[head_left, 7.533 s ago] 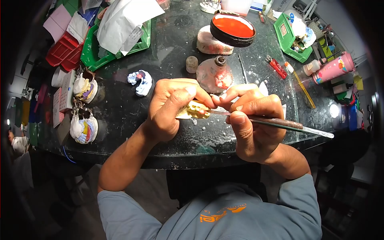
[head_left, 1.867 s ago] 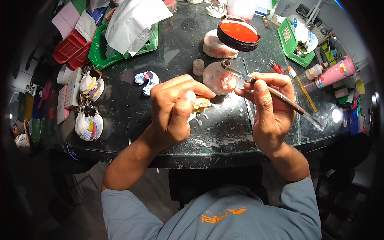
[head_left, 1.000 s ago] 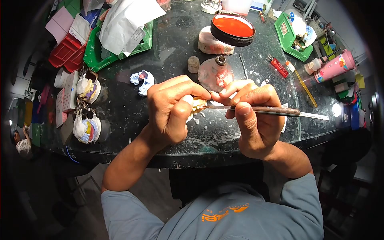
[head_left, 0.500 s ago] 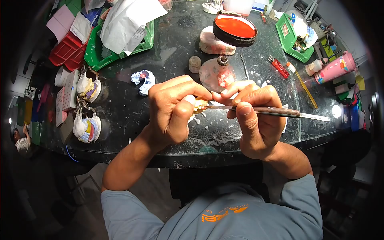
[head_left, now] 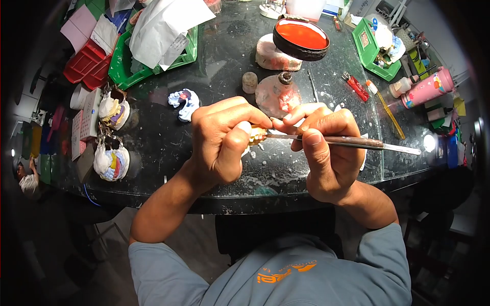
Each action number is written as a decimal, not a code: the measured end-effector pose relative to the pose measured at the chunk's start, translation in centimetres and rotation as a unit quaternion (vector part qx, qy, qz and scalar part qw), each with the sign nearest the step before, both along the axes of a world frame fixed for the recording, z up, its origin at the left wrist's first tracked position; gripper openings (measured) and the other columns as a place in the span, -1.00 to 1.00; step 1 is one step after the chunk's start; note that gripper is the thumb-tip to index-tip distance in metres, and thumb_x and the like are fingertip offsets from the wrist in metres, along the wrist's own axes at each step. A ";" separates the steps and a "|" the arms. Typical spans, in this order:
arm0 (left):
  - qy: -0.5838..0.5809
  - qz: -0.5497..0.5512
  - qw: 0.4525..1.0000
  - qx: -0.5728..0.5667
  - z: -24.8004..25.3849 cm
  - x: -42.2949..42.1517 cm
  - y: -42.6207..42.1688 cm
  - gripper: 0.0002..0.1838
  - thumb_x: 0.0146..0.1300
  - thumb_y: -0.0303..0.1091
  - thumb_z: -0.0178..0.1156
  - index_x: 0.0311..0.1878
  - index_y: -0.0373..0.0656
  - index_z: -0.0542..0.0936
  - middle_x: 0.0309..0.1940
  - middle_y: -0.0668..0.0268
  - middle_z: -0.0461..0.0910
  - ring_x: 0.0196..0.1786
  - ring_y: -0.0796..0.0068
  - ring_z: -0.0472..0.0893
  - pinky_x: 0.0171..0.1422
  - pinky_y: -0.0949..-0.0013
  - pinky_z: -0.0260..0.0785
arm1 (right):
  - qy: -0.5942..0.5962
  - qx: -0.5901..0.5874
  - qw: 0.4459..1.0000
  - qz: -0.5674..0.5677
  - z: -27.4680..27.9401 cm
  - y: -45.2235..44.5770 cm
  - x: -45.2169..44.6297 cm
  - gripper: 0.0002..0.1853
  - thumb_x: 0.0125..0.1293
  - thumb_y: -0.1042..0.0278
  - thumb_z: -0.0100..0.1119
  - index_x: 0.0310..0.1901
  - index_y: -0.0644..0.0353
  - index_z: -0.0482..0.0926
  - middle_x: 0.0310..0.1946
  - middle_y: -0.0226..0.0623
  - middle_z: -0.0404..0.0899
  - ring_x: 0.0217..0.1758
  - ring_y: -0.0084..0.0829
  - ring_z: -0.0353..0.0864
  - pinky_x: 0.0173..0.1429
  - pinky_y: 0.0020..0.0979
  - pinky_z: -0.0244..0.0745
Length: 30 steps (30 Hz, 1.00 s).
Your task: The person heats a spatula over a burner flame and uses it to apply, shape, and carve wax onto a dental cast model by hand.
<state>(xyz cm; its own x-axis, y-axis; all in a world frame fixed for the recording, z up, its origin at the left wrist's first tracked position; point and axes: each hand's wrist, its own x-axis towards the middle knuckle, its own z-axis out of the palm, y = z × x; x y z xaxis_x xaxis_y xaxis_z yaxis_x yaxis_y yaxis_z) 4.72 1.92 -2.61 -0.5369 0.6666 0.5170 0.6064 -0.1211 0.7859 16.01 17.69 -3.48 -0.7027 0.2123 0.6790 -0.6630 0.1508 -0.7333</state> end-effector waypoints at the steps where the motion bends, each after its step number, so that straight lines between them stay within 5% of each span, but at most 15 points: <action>1: -0.001 0.001 1.000 -0.001 0.1 0.1 0.0 -0.51 0.17 -0.14 -0.12 -0.39 -0.40 0.66 -0.49 0.05 0.64 -0.45 0.35 0.59 -0.33 0.35 0.39 | 0.006 0.002 1.000 -0.002 0.0 0.0 -0.1 -0.91 0.42 0.59 0.17 -0.17 0.37 0.44 -0.30 -0.14 0.56 -0.16 -0.41 0.58 -0.02 -0.40 0.48; 12: -0.007 -0.008 1.000 -0.009 0.0 -0.1 -0.1 -0.50 0.17 -0.15 -0.12 -0.35 -0.41 0.68 -0.48 0.04 0.64 -0.44 0.35 0.60 -0.31 0.35 0.40 | 0.000 0.004 1.000 -0.003 0.1 0.2 0.0 -0.91 0.44 0.56 0.15 -0.17 0.36 0.43 -0.28 -0.13 0.57 -0.17 -0.42 0.59 -0.03 -0.40 0.49; 15: -0.093 -0.035 0.995 0.026 -0.2 -0.2 0.0 -0.57 0.18 -0.29 -0.12 -0.38 -0.44 0.67 -0.49 0.03 0.66 -0.44 0.37 0.63 -0.27 0.37 0.45 | 0.006 -0.029 1.000 -0.009 0.1 0.2 0.0 -0.90 0.46 0.54 0.14 -0.15 0.36 0.43 -0.25 -0.10 0.58 -0.24 -0.47 0.59 -0.08 -0.44 0.52; 19: -0.315 -0.090 0.945 0.018 -0.2 -0.3 -0.1 -0.49 0.29 -0.24 -0.19 -0.30 -0.50 0.66 -0.42 0.05 0.69 -0.33 0.42 0.65 -0.10 0.42 0.47 | -0.007 -0.055 0.998 -0.017 0.0 0.4 0.2 -0.89 0.47 0.52 0.13 -0.12 0.36 0.43 -0.17 -0.06 0.60 -0.31 -0.58 0.59 -0.16 -0.56 0.53; 25: -0.360 -0.109 0.925 -0.052 -0.2 -1.2 -0.5 -0.44 0.33 -0.07 -0.20 -0.35 -0.38 0.64 -0.42 0.13 0.68 -0.51 0.57 0.54 -0.52 0.54 0.25 | -0.028 -0.062 0.998 -0.012 0.3 0.0 0.4 -0.88 0.47 0.54 0.12 -0.07 0.39 0.44 -0.13 -0.09 0.60 -0.26 -0.61 0.61 -0.16 -0.61 0.55; 30: -0.446 -0.074 0.891 -0.043 -0.5 -0.8 -0.1 -0.41 0.40 -0.02 -0.25 -0.37 -0.32 0.63 -0.47 0.16 0.67 -0.56 0.60 0.50 -0.58 0.57 0.20 | -0.055 -0.042 0.997 -0.015 0.4 0.0 0.4 -0.85 0.47 0.57 0.12 -0.02 0.43 0.45 -0.13 -0.12 0.59 -0.20 -0.56 0.65 -0.13 -0.58 0.58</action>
<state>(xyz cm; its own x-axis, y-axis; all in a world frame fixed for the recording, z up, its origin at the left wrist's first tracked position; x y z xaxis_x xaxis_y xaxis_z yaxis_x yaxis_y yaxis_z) 3.92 1.86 -3.08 -0.6121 0.7805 -0.1272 -0.2806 -0.0639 0.9577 16.43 17.70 -3.09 -0.7644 0.2872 0.5772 -0.5739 0.1047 -0.8122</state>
